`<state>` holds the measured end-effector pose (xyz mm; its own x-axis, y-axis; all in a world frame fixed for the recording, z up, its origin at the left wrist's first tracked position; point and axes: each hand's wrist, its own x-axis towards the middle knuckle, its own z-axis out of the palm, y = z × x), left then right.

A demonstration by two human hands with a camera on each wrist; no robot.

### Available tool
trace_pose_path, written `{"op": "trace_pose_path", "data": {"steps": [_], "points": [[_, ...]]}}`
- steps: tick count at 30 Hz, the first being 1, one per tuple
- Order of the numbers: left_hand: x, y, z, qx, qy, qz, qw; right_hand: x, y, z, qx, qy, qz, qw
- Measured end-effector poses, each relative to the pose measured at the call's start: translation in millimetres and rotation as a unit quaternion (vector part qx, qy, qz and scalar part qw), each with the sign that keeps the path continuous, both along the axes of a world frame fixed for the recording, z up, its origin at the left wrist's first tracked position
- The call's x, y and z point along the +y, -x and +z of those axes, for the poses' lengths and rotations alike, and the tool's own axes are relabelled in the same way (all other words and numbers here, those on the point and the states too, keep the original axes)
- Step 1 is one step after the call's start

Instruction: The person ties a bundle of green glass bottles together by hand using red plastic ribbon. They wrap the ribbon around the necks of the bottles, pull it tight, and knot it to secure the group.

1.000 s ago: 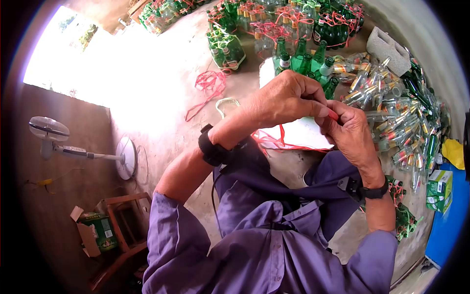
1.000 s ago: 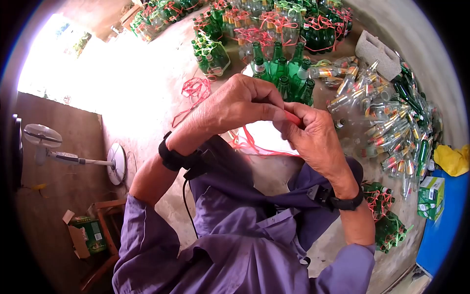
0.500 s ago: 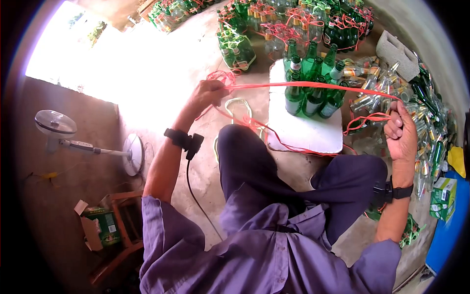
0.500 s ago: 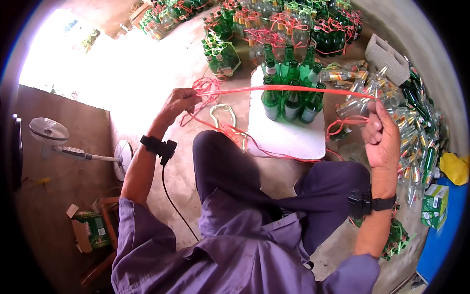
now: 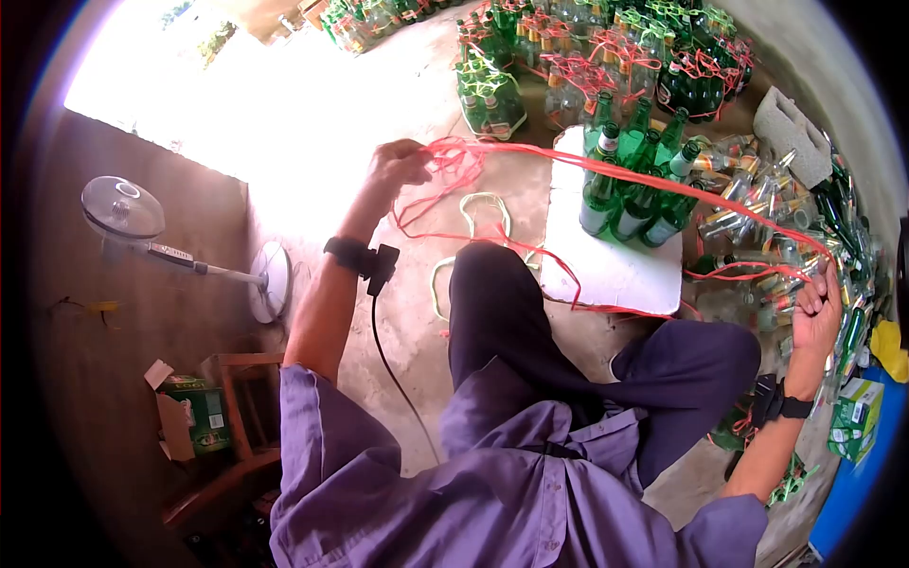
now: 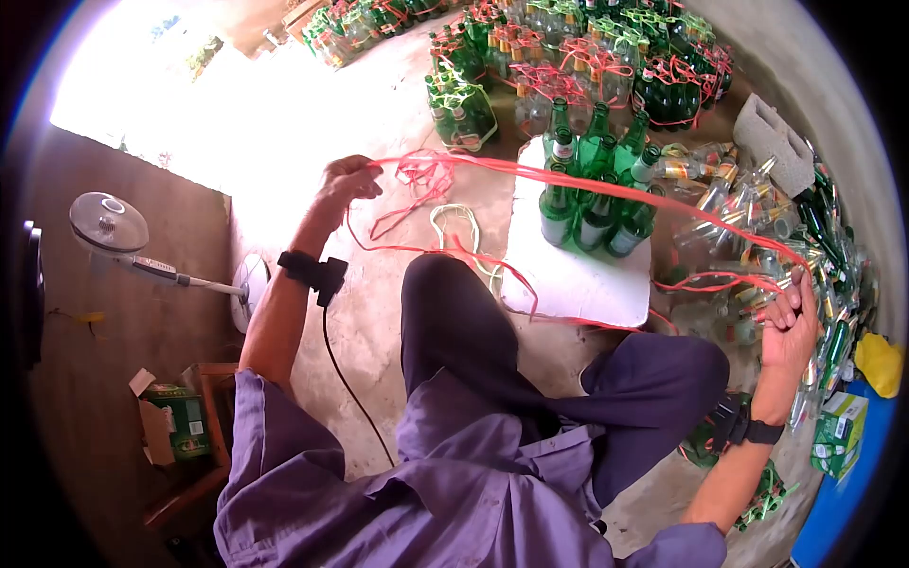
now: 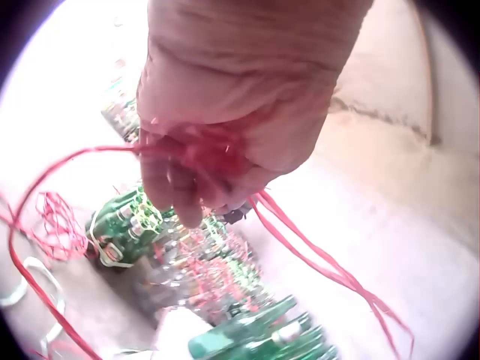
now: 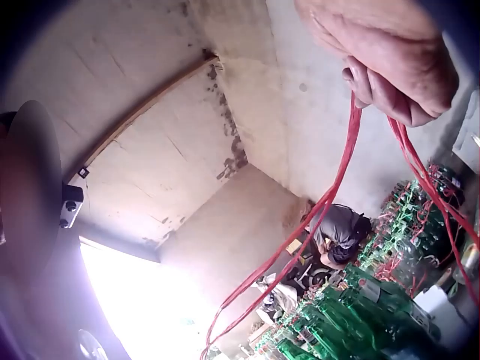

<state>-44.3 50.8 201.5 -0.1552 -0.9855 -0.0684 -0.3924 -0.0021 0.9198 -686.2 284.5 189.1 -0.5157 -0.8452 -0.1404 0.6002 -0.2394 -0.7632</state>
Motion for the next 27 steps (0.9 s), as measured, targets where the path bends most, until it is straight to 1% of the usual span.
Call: {"op": "trace_pose_path", "data": {"steps": [1,2,3,5,7,8,10,12,15,16,18,19,20,22,25,27], "points": [[1,3,3,-0.098,-0.026,-0.003,0.995,2,9,-6,0.002,0.002,0.004,1.0],[3,6,5,-0.071,-0.014,-0.003,0.997,6,19,-12,0.001,0.001,-0.005,1.0],[3,6,7,-0.072,-0.015,-0.003,0.997,13,28,-19,0.0,-0.004,-0.016,1.0],[3,6,11,0.109,-0.034,-0.022,0.993,26,36,-27,0.002,0.001,-0.016,1.0],[4,9,15,0.119,-0.039,-0.033,0.992,36,33,-25,-0.006,-0.027,-0.051,0.998],[4,10,18,0.104,-0.044,-0.052,0.992,45,55,-43,-0.005,-0.032,-0.063,0.997],[2,11,23,0.09,-0.049,-0.073,0.992,59,73,-62,-0.008,-0.043,-0.079,0.996],[0,12,29,0.071,-0.091,-0.108,0.987,72,81,-68,-0.022,-0.068,-0.098,0.993],[2,20,37,0.049,-0.124,-0.139,0.981,88,93,-80,-0.009,-0.094,-0.114,0.989],[5,25,41,0.051,-0.125,-0.142,0.981,94,103,-90,-0.01,-0.107,-0.117,0.987],[11,35,44,0.005,-0.098,-0.148,0.984,104,117,-102,-0.025,-0.123,-0.137,0.983],[10,39,43,0.007,-0.098,-0.151,0.984,107,121,-102,-0.044,-0.138,-0.152,0.978],[10,40,42,0.006,-0.094,-0.159,0.983,111,124,-103,-0.038,-0.143,-0.153,0.977],[8,37,41,0.002,-0.09,-0.168,0.982,124,139,-112,-0.042,-0.135,-0.152,0.978],[4,37,34,0.03,-0.103,-0.179,0.978,144,167,-128,-0.048,-0.134,-0.153,0.978],[4,40,30,0.005,-0.09,-0.187,0.978,152,170,-128,-0.05,-0.141,-0.156,0.976]]}}
